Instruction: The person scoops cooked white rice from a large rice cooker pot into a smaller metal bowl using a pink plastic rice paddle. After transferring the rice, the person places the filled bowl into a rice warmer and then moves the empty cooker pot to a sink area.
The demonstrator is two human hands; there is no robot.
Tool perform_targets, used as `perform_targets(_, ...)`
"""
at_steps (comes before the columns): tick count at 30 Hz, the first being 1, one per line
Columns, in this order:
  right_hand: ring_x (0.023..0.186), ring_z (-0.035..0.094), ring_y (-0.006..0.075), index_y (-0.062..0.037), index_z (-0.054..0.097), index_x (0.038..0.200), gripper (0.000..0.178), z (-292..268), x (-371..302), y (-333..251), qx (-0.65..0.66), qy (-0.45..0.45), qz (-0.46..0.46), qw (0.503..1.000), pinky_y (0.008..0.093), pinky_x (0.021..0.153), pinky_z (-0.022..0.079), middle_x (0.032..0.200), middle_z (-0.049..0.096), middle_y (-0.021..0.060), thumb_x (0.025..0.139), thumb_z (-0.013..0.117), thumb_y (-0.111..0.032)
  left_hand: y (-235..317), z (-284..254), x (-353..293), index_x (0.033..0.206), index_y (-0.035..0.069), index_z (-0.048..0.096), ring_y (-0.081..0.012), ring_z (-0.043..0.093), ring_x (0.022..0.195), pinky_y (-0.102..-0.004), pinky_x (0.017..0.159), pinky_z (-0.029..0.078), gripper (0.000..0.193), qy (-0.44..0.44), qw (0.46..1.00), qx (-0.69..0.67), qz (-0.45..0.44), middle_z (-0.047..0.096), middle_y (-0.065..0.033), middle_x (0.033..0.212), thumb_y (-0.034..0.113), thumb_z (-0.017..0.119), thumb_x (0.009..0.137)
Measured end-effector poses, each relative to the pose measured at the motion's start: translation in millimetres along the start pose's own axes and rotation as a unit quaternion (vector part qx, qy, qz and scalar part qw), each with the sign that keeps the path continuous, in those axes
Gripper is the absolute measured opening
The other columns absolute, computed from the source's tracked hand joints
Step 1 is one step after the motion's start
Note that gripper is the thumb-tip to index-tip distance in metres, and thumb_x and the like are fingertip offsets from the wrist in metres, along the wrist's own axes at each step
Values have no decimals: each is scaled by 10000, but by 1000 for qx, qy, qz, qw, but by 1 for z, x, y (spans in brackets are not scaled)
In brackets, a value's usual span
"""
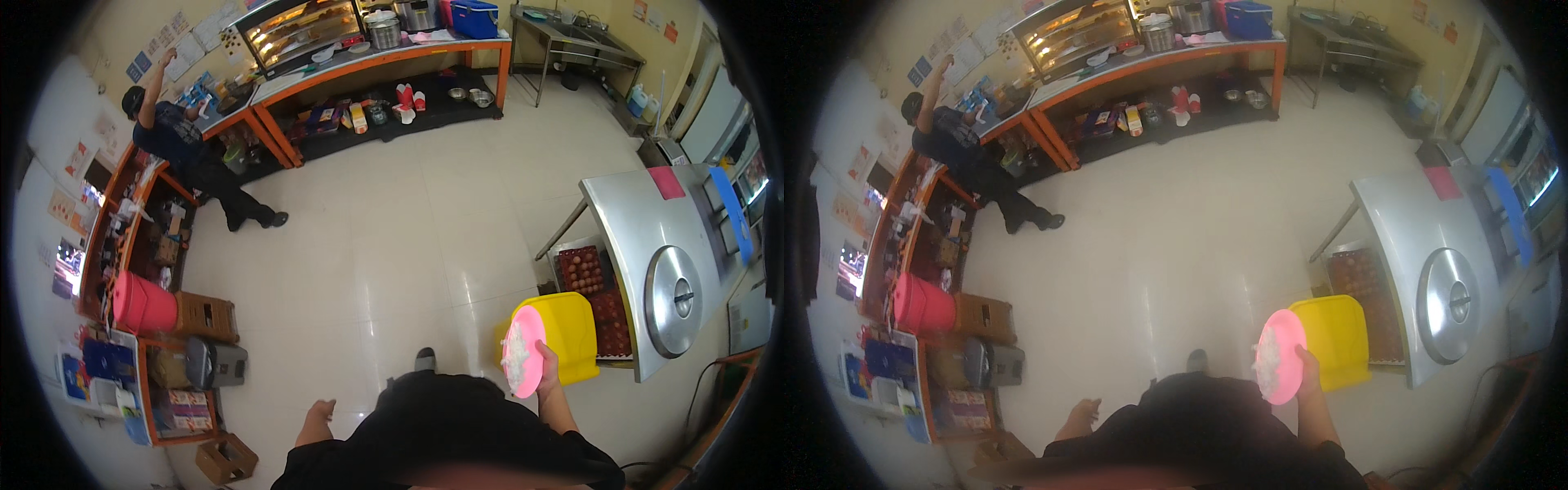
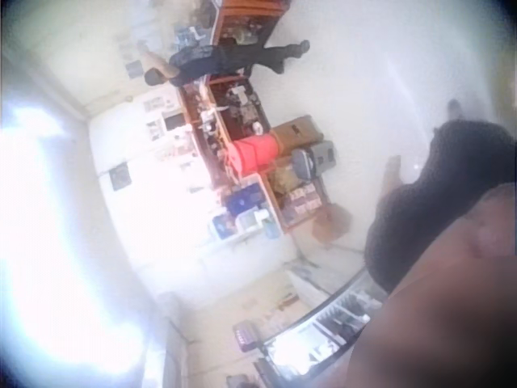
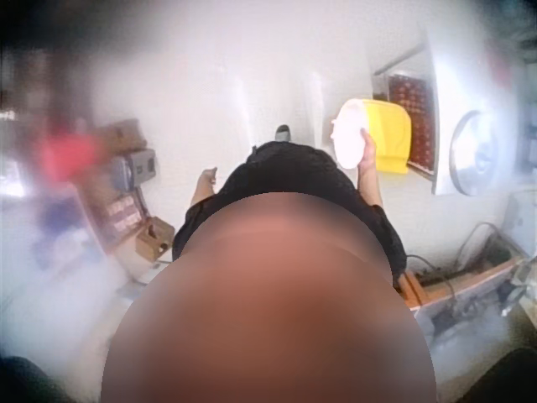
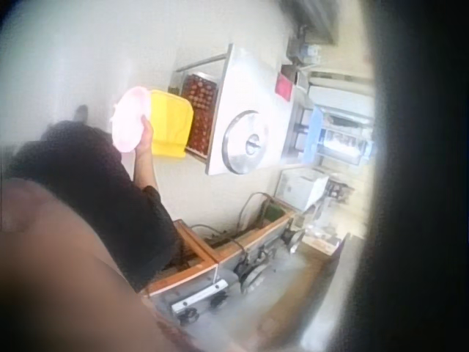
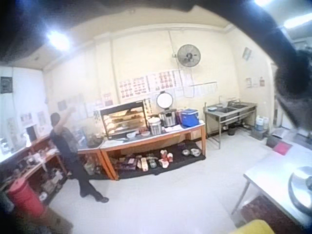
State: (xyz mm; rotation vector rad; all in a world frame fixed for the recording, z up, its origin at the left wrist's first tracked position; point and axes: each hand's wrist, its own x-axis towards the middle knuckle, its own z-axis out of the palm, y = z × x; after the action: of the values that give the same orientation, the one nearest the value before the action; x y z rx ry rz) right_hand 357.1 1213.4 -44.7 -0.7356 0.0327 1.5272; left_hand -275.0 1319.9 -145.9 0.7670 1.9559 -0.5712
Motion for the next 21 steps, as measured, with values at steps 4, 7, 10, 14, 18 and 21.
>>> perform_targets(4, 1155, 623, 411, 9, 425, 1469, 699, 39, 28, 6, 57, 45, -24, 997, 533, 979, 529, 1333, 598, 238, 941, 586, -418, 125, -89, 57, 1171, -97, 634, -383, 649, 1131, -483, 964, 514, 662, 125, 968, 129, 176, 673, -281, 1185, 526, 540, 971)
perform_targets(7, 1198, 606, 392, 15, 424, 1469, 659, 53, 44, -10, 68, 29, -73, 995, 508, 1009, 517, 1353, 594, 221, 961, 562, -381, 238, -132, 65, 1162, -63, 652, -416, 635, 1162, -450, 999, 498, 569, 245, 920, 77, 295, 670, -303, 1191, 461, 599, 947)
perform_targets(10, 1248, 555, 418, 2, 328, 1526, 734, 61, 71, -45, 82, 21, -111, 990, 539, 1030, 486, 1409, 527, 243, 958, 546, -409, 348, -139, 52, 1168, -52, 653, -412, 643, 1153, -443, 994, 503, 546, 254, 907, -11, 336, 676, -290, 1192, 448, 614, 950)
perform_targets(14, 1223, 578, 395, 0, 356, 1512, 719, 63, 108, -98, 76, 47, -157, 984, 510, 1015, 507, 1399, 545, 225, 958, 563, -409, 443, -112, 35, 1177, -14, 663, -377, 663, 1106, -428, 965, 516, 540, 113, 925, 67, 358, 698, -263, 1144, 475, 626, 949)
perform_targets(18, 1196, 611, 349, 9, 409, 1484, 662, 60, 136, -141, 92, 46, -185, 977, 466, 986, 530, 1381, 584, 188, 982, 553, -399, 485, -100, 33, 1229, -2, 632, -316, 688, 908, -457, 800, 548, 585, -19, 941, 151, 303, 708, -193, 1094, 522, 566, 975)
perform_targets(21, 1190, 616, 342, 5, 404, 1490, 655, 50, 150, -159, 85, 67, -234, 966, 458, 973, 536, 1381, 585, 186, 995, 526, -407, 514, -106, 43, 1300, 8, 605, -320, 706, 895, -472, 765, 563, 623, -35, 941, 269, 201, 705, -190, 1134, 542, 525, 989)
